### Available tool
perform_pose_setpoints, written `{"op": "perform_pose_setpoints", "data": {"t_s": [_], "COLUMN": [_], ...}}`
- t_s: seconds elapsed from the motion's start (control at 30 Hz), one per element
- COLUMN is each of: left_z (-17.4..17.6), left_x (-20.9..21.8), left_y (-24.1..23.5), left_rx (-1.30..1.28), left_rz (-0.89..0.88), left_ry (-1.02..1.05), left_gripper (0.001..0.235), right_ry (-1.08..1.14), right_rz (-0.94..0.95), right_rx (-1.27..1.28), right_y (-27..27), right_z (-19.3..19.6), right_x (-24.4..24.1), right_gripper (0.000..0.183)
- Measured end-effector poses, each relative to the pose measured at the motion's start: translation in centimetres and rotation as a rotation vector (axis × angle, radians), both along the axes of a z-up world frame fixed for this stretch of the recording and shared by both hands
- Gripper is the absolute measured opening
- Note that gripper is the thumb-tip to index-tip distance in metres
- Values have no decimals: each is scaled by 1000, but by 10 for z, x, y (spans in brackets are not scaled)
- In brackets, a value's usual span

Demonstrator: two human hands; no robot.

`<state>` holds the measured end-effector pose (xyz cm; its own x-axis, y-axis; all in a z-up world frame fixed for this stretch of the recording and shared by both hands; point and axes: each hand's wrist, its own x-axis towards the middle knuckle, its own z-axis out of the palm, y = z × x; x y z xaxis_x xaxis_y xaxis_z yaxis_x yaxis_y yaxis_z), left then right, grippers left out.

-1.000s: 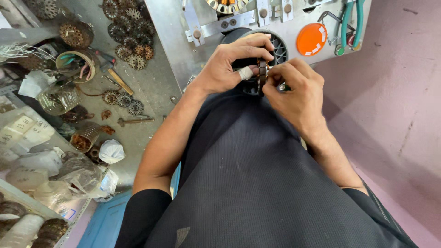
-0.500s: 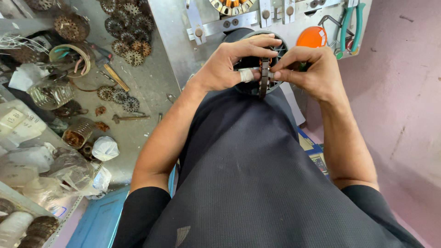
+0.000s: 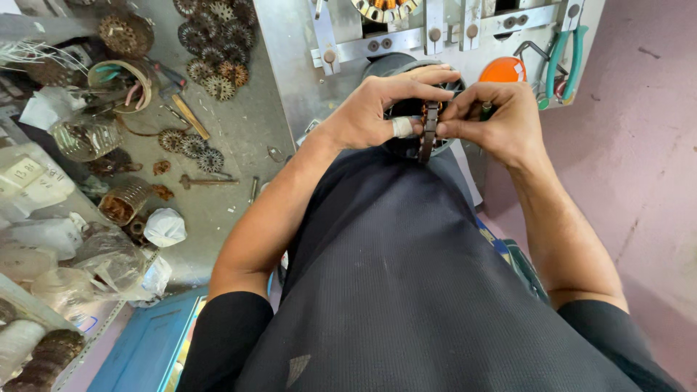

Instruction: The person prepares a motor stator on a machine, applying white insulation to wires by hand, using pliers to trim material, and a screwdriver to secure the central component.

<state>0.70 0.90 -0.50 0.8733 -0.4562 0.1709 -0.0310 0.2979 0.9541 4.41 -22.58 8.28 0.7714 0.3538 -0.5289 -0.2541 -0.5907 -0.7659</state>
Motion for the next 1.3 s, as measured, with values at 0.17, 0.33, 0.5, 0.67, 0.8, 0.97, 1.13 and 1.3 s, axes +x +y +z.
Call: {"op": "perform_pose_setpoints", "data": {"t_s": [0.17, 0.33, 0.5, 0.67, 0.8, 0.97, 1.13, 1.3], "left_z": [11, 8, 6, 2, 0, 5, 5, 4], "left_x": [-2, -3, 1, -1, 1, 1, -7, -4], "left_y": [0, 0, 0, 0, -1, -1, 0, 0], "left_rx": [15, 16, 2, 17, 0, 13, 50, 59], "left_rz": [11, 14, -20, -25, -28, -19, 12, 15], "left_ry": [-12, -11, 1, 2, 4, -13, -49, -89], "left_gripper": [62, 63, 62, 63, 63, 63, 68, 68], "right_ry": [-24, -66, 58, 151, 65, 26, -70, -154], "right_rz": [-94, -58, 10, -85, -83, -104, -117, -108], "right_rx": [-18, -61, 190, 258, 133, 133, 67, 15], "right_y": [9, 4, -11, -10, -8, -2, 0, 3], "right_z": [1, -5, -9, -19, -16, -6, -6, -10], "right_x": [-14, -19, 2, 2, -4, -14, -24, -29], "right_gripper": [12, 10, 16, 16, 15, 14, 10, 7]}}
